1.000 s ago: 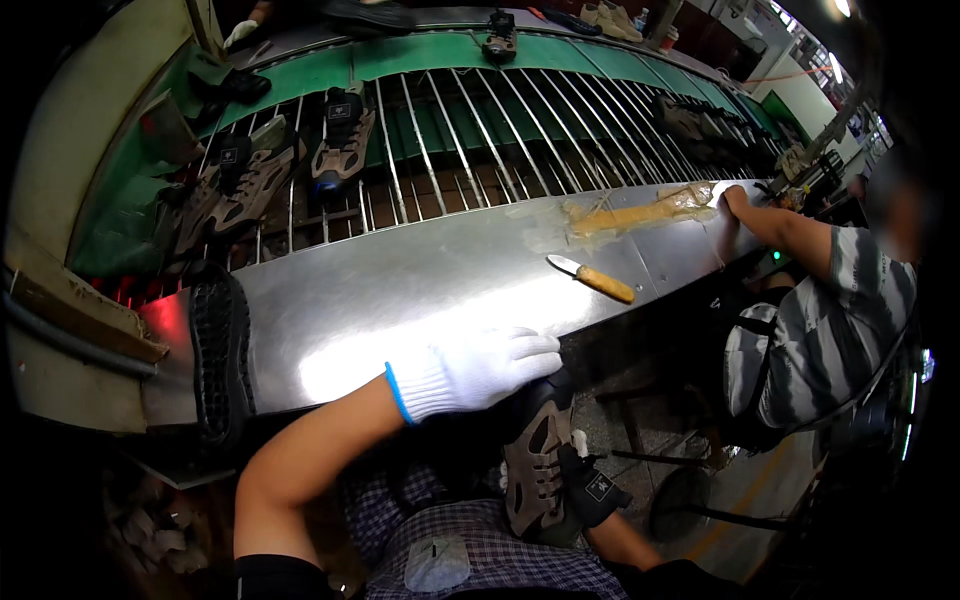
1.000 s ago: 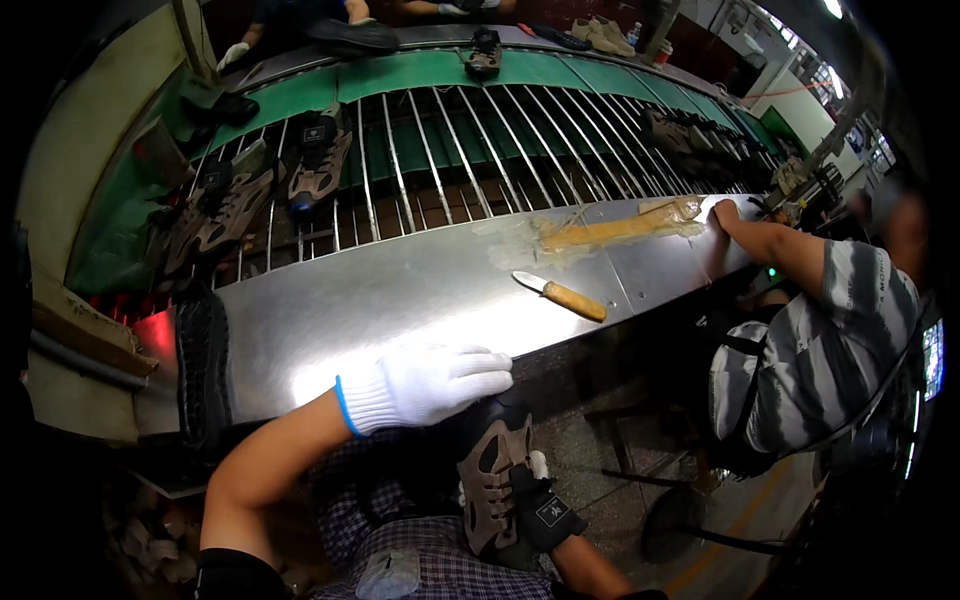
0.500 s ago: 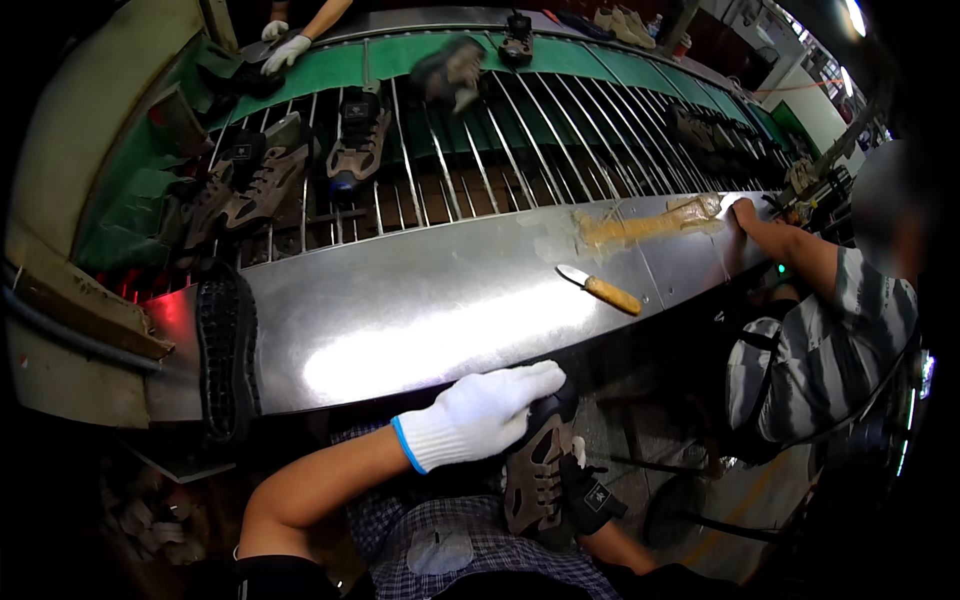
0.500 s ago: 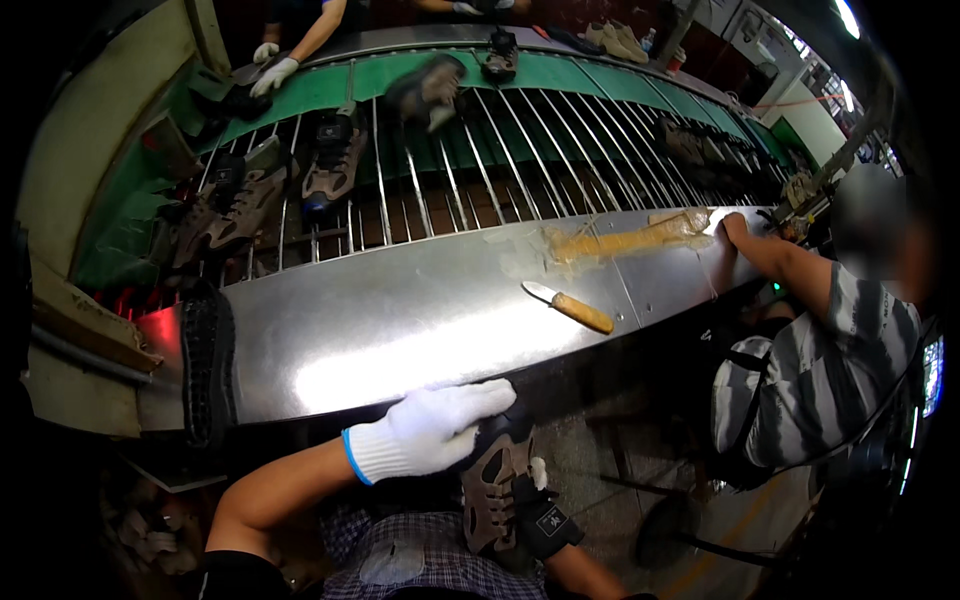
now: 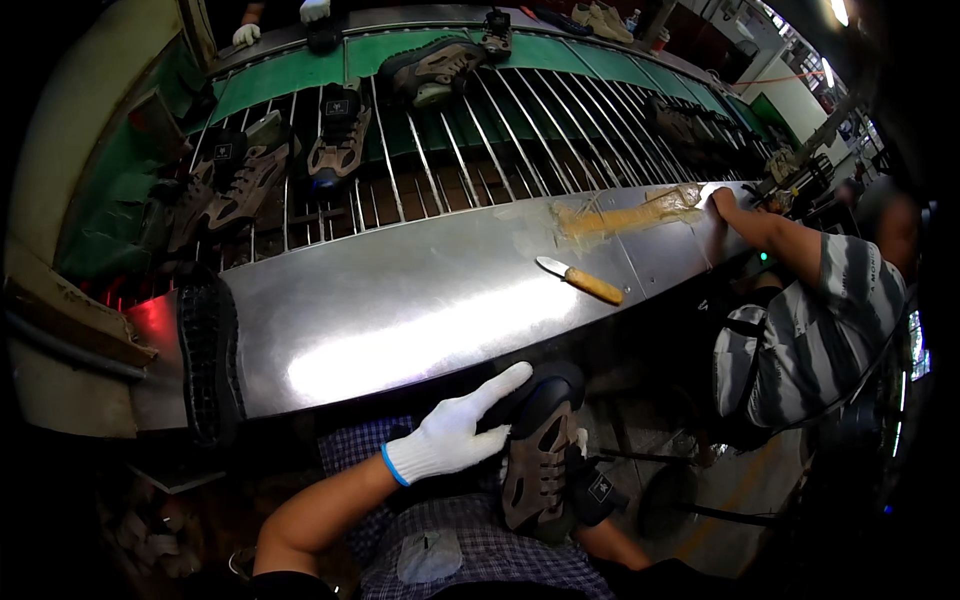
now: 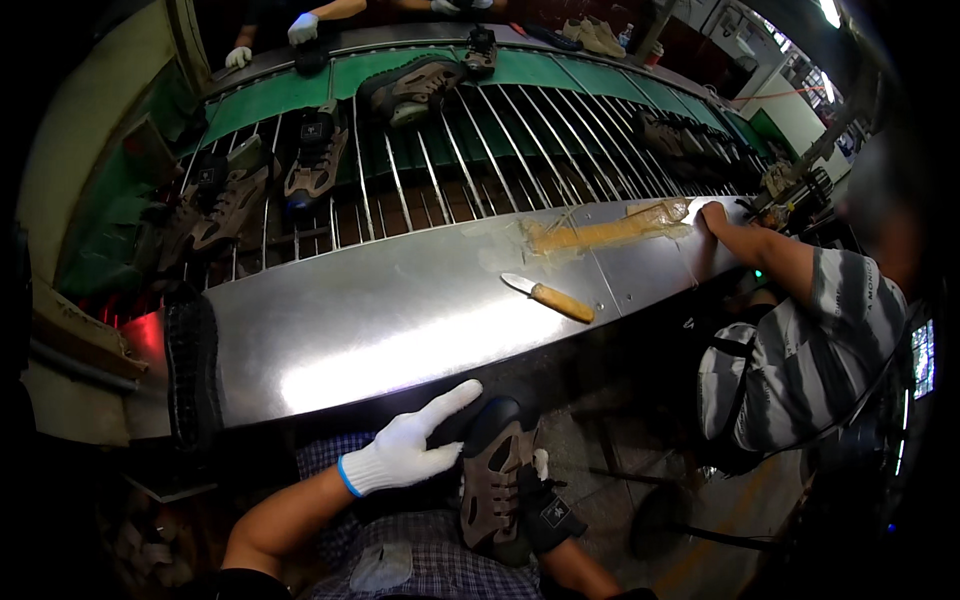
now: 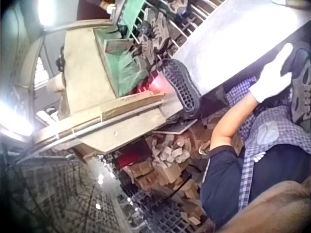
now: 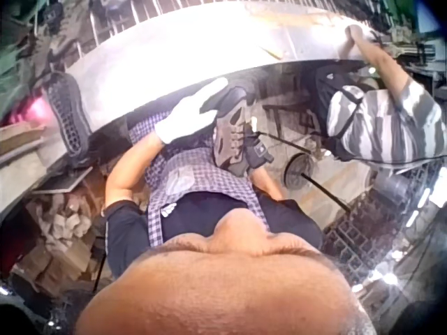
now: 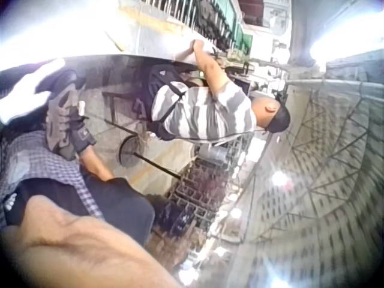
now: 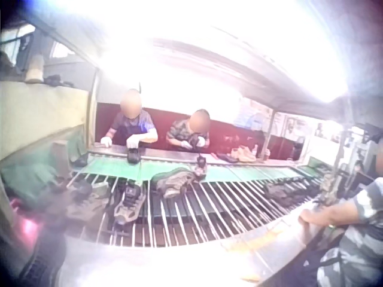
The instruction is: The person picks up shoe uppers and soles from a conveyor belt, fits them together by hand, and places the assembled units back onto the belt.
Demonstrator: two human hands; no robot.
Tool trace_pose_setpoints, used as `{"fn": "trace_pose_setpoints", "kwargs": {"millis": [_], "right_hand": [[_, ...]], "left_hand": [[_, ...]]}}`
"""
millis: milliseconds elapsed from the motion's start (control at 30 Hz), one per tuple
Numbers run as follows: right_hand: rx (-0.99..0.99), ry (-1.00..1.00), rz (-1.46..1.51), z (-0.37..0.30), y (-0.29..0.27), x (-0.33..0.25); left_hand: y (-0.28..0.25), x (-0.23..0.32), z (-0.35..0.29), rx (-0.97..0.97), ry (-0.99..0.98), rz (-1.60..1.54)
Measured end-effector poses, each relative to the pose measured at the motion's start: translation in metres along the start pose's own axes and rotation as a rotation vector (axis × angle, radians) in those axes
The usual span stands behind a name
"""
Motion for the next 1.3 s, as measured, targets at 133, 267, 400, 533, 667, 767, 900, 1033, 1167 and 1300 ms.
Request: {"fn": "trace_pose_setpoints", "kwargs": {"millis": [133,267,400,533,667,767,900,1033,1167,1300], "right_hand": [[0.010,-0.019,-0.004,-0.001,0.008,-0.002],[0.007,-0.055,-0.017,-0.002,0.019,-0.008],[0.014,-0.092,-0.025,-0.007,0.025,-0.011],[0.015,-0.102,-0.027,-0.010,0.027,-0.010],[0.005,-0.116,-0.031,-0.006,0.029,-0.012],[0.009,-0.150,-0.048,-0.005,0.032,-0.020],[-0.044,-0.150,-0.082,0.014,0.041,-0.032],[-0.133,-0.104,-0.144,0.052,0.069,-0.042],[0.238,-0.267,-0.968,0.040,0.174,-0.079],[0.394,-0.213,-1.931,0.013,0.277,-0.073]], "left_hand": [[0.003,0.002,-0.005,-0.051,0.017,-0.069],[0.007,0.009,-0.010,-0.065,0.003,-0.051],[0.012,0.014,-0.015,-0.052,0.027,-0.013],[0.017,0.005,-0.017,-0.066,-0.021,-0.054],[0.033,-0.007,-0.020,-0.016,-0.028,-0.119],[0.051,-0.009,-0.020,0.095,0.150,-0.089],[0.048,0.001,-0.016,-0.011,0.198,-0.238],[-0.013,0.050,0.009,0.156,0.192,-0.057],[-0.078,0.068,0.013,0.158,0.043,0.118],[-0.134,0.021,-0.024,0.133,-0.159,-0.161]]}}
Point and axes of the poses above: each hand's wrist, its own z-axis towards the middle knuckle, its own y-axis out of the palm, x = y × z, the point moved 9 cm from there along z, towards the middle knuckle
